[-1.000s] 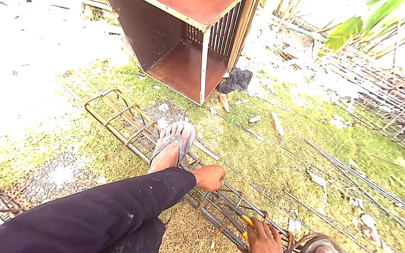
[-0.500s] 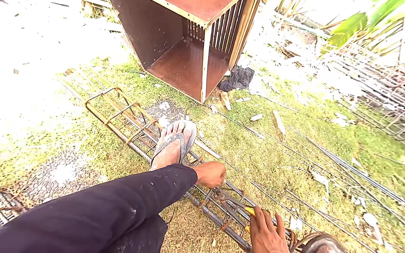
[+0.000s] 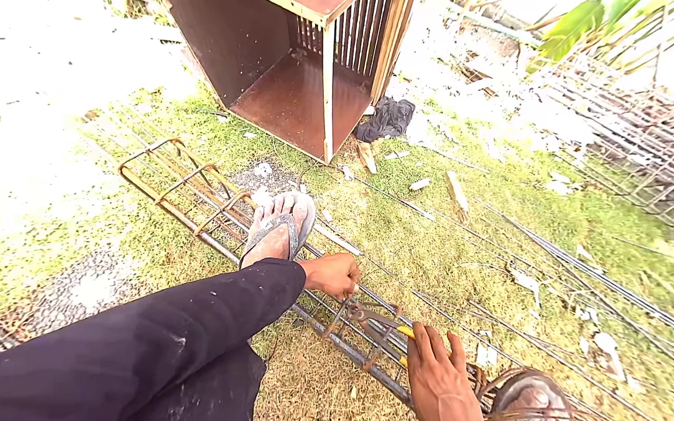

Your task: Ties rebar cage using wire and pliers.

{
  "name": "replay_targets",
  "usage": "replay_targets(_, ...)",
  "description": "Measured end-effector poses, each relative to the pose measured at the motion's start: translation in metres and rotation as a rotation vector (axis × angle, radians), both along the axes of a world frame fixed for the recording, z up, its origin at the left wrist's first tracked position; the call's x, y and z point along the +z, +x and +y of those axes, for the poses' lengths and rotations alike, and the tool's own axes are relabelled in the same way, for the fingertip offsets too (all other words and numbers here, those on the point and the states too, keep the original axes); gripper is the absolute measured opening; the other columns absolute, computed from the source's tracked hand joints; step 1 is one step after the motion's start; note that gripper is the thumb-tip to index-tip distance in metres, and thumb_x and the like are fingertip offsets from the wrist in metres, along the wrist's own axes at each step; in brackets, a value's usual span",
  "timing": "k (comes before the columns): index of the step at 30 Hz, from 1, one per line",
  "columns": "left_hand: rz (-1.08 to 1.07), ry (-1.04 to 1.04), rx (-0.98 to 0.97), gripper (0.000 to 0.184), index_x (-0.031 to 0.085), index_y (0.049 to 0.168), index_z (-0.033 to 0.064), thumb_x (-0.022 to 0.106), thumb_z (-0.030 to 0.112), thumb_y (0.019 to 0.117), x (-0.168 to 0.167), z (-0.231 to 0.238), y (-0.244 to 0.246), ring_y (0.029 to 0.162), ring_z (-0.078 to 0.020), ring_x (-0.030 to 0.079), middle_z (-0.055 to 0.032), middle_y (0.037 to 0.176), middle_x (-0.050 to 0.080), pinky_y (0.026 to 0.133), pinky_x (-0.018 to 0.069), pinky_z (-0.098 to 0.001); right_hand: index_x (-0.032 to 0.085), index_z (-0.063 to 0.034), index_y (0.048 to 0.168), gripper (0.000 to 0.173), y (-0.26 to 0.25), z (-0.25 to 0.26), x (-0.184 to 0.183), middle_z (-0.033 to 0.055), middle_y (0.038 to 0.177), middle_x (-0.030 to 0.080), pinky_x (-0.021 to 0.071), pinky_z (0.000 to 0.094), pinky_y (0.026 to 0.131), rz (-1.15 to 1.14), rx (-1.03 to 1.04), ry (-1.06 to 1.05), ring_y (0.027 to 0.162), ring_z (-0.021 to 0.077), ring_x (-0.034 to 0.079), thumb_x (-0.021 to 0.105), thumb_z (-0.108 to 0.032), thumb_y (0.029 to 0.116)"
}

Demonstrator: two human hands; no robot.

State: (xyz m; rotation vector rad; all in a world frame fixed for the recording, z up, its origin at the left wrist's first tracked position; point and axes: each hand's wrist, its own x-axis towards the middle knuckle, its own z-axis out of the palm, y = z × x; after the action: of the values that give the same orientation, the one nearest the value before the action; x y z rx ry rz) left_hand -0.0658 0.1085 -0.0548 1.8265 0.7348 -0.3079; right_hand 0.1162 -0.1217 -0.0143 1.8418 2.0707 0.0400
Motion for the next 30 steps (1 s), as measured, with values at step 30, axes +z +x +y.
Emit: replay_targets(30, 0.013, 0.165, -0.143, 0.021, 0.068, 0.1, 0.0055, 0.054, 0.019, 0.1054, 0.012, -0.002, -0.002, 0.073, -0.0191, 0.062, -0.0075, 0.082, 0.065, 0.07, 0.0517, -0.0407, 0.072, -0.0032, 0.124, 0.032, -0.003, 0.006, 0.005, 0.0136, 0.148, 0.059, 0.0415, 0.0621, 0.108, -0.051, 0.077, 0.056, 0.131, 0.0336, 0.06, 0.059, -0.002, 0.0942)
